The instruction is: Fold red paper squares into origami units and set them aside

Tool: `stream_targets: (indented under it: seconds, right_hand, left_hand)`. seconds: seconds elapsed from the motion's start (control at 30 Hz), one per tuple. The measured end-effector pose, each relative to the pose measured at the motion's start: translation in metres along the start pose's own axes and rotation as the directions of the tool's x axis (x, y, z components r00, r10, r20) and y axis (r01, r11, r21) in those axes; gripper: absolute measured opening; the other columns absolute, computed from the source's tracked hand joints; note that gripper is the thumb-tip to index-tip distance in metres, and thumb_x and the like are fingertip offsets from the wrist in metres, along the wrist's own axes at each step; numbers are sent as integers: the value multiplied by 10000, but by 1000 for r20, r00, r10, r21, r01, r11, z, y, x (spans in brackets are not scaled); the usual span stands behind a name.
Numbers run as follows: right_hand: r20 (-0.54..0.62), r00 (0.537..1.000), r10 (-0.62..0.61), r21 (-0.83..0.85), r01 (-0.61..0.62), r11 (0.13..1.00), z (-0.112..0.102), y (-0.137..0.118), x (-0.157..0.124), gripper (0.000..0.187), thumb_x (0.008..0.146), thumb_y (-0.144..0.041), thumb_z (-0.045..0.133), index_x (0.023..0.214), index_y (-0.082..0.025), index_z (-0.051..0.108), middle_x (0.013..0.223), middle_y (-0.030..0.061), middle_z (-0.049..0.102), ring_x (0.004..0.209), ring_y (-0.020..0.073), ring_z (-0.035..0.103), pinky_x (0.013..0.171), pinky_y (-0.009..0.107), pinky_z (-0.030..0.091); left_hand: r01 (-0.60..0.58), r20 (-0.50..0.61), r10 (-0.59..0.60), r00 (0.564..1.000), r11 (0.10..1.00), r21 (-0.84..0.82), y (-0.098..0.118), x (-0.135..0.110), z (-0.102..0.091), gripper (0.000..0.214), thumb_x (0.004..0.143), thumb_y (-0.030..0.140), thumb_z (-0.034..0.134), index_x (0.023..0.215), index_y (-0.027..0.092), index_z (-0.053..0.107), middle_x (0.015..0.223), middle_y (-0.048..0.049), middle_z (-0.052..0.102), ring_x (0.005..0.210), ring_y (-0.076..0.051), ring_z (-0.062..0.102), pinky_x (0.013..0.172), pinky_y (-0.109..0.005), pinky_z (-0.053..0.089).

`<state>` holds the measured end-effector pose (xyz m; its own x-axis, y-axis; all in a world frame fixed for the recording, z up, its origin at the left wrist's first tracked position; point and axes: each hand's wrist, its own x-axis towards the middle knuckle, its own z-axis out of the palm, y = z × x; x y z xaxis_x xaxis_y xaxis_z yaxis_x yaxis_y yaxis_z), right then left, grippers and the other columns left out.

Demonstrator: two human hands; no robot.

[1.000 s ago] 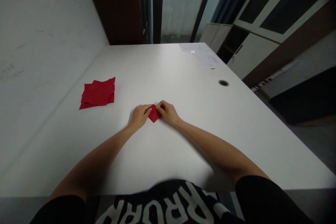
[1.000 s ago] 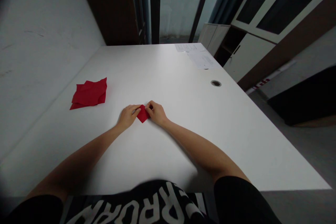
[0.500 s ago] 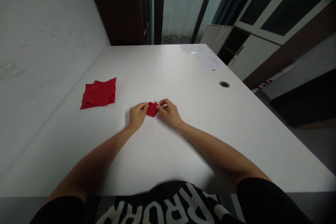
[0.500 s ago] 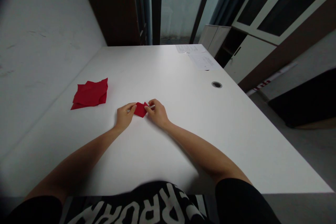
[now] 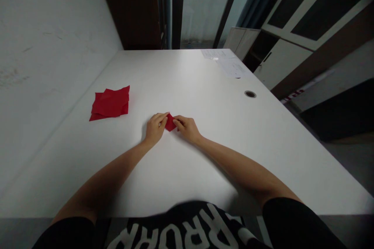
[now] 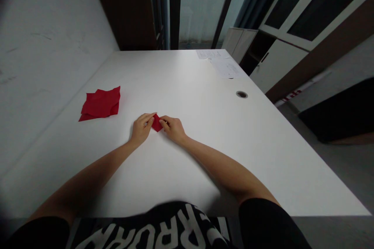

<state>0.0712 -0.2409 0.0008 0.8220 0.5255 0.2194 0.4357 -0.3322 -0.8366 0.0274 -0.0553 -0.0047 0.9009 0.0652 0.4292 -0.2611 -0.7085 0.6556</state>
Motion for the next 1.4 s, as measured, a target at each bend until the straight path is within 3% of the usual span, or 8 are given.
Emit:
stream_targets:
  seconds: [0.23, 0.6, 0.8, 1.03, 1.4]
  right_hand:
    - [-30, 996, -80, -221, 71, 973, -1, -1, 1, 266, 1019, -329, 472, 1071, -230, 713, 923, 32, 749, 775, 157, 646, 742, 252, 429]
    - [-3, 996, -93, -311, 87, 946, 2, -1, -1, 277, 1048, -347, 417, 1047, -226, 667, 940, 52, 727, 821, 166, 631, 777, 260, 423]
    - [-5, 995, -103, -224, 100, 969, 0, -1, 1, 286, 1046, -338, 412, 1011, -213, 666, 911, 42, 721, 800, 157, 623, 770, 254, 425]
    - [-46, 997, -67, -102, 62, 993, -1, 3, 1, 323, 1037, -372, 421, 940, -196, 673, 779, 10, 684, 687, 138, 577, 678, 246, 399]
    - [31, 986, -165, -259, 167, 951, -4, 4, 4, 305, 1058, -343, 383, 974, -193, 635, 860, 47, 669, 795, 159, 576, 777, 261, 406]
  left_hand:
    - [-61, 13, 60, 998, 996, 65, 5, -1, -1, 321, 1025, 362, 458, 1186, 247, 711, 1153, -49, 742, 1055, -209, 662, 974, -376, 510]
    - [-115, 23, 112, 993, 980, 160, 8, -3, -1, 288, 1007, 374, 497, 1034, 234, 747, 1000, -58, 765, 937, -215, 669, 911, -380, 499]
    - [-65, -7, 65, 998, 996, 62, 11, -1, -3, 276, 1003, 364, 504, 951, 225, 737, 917, -43, 744, 868, -188, 651, 845, -332, 506]
    - [15, -29, -20, 999, 986, -164, 2, 1, 2, 222, 990, 292, 517, 992, 205, 721, 926, -31, 723, 837, -152, 648, 759, -273, 502]
    - [-37, 4, 38, 999, 988, -147, 4, 0, -2, 238, 989, 292, 530, 1078, 233, 743, 1034, -50, 750, 949, -187, 666, 854, -328, 521]
